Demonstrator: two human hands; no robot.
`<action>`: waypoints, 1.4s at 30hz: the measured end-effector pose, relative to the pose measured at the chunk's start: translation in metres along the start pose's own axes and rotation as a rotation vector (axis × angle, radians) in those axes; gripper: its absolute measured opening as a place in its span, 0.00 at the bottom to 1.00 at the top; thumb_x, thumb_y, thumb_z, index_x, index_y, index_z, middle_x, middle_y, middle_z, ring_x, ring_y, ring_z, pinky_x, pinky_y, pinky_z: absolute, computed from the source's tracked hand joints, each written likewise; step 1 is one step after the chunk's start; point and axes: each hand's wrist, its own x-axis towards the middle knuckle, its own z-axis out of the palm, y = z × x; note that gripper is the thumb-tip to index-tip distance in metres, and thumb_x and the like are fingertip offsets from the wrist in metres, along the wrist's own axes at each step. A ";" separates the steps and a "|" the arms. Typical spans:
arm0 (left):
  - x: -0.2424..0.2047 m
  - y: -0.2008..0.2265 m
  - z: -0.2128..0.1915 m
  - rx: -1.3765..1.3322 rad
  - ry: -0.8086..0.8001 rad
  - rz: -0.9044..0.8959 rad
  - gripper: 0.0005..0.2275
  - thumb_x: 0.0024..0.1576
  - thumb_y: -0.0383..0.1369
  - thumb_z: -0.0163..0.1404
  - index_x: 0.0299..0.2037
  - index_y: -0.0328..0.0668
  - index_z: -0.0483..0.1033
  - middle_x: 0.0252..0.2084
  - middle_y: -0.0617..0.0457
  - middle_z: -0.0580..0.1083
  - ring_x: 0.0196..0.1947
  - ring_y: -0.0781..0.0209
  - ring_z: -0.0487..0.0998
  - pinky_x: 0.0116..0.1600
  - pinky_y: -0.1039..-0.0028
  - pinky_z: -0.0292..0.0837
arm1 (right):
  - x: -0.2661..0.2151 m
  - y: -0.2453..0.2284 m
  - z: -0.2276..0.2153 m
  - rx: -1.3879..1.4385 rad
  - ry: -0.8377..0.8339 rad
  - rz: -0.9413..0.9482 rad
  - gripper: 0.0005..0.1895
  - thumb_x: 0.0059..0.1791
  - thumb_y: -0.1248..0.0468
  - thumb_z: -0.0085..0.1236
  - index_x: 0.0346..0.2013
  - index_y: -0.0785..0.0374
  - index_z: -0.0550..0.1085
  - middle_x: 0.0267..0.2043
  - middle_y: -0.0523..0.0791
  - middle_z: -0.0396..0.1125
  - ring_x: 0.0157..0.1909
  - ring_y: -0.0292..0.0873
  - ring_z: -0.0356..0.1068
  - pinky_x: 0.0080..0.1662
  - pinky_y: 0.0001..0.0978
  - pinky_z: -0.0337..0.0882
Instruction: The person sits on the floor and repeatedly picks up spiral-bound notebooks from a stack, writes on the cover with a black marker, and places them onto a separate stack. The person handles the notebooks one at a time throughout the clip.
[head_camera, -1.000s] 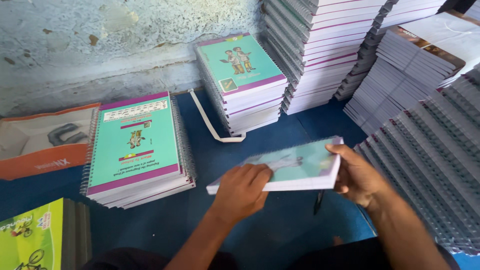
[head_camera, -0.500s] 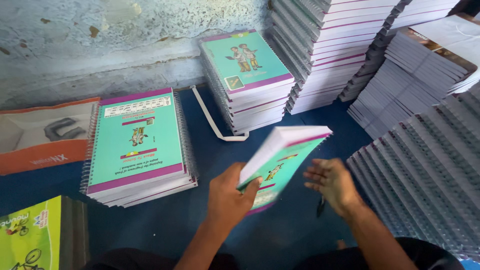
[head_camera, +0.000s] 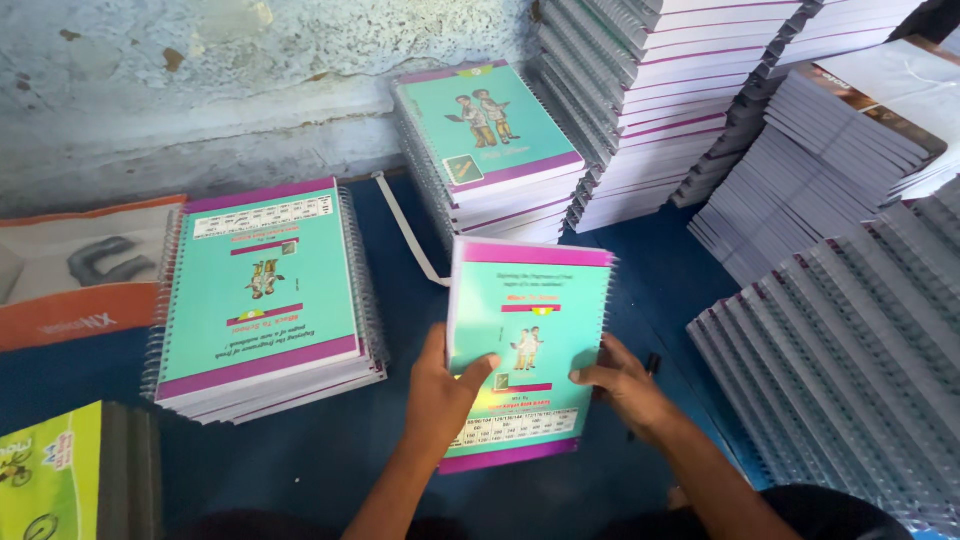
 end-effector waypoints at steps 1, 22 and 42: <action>0.002 -0.006 0.001 -0.015 0.006 -0.039 0.17 0.51 0.30 0.61 0.48 0.35 0.72 0.41 0.46 0.81 0.41 0.63 0.82 0.46 0.72 0.76 | 0.001 0.001 0.000 0.017 0.001 -0.004 0.45 0.37 0.59 0.63 0.69 0.53 0.60 0.60 0.54 0.66 0.63 0.55 0.64 0.62 0.54 0.63; 0.027 -0.109 0.002 -0.031 -0.039 -0.425 0.20 0.50 0.31 0.60 0.52 0.33 0.71 0.44 0.45 0.80 0.42 0.57 0.83 0.48 0.68 0.79 | 0.046 0.044 0.005 -0.106 0.077 0.079 0.41 0.40 0.59 0.68 0.66 0.63 0.64 0.49 0.53 0.73 0.50 0.48 0.74 0.51 0.40 0.72; 0.025 -0.092 -0.001 0.354 -0.034 -0.443 0.22 0.46 0.29 0.61 0.52 0.36 0.75 0.47 0.43 0.81 0.46 0.52 0.84 0.52 0.67 0.77 | 0.046 0.049 -0.010 -0.526 0.205 -0.044 0.33 0.45 0.53 0.62 0.64 0.58 0.71 0.41 0.55 0.80 0.42 0.49 0.80 0.45 0.42 0.77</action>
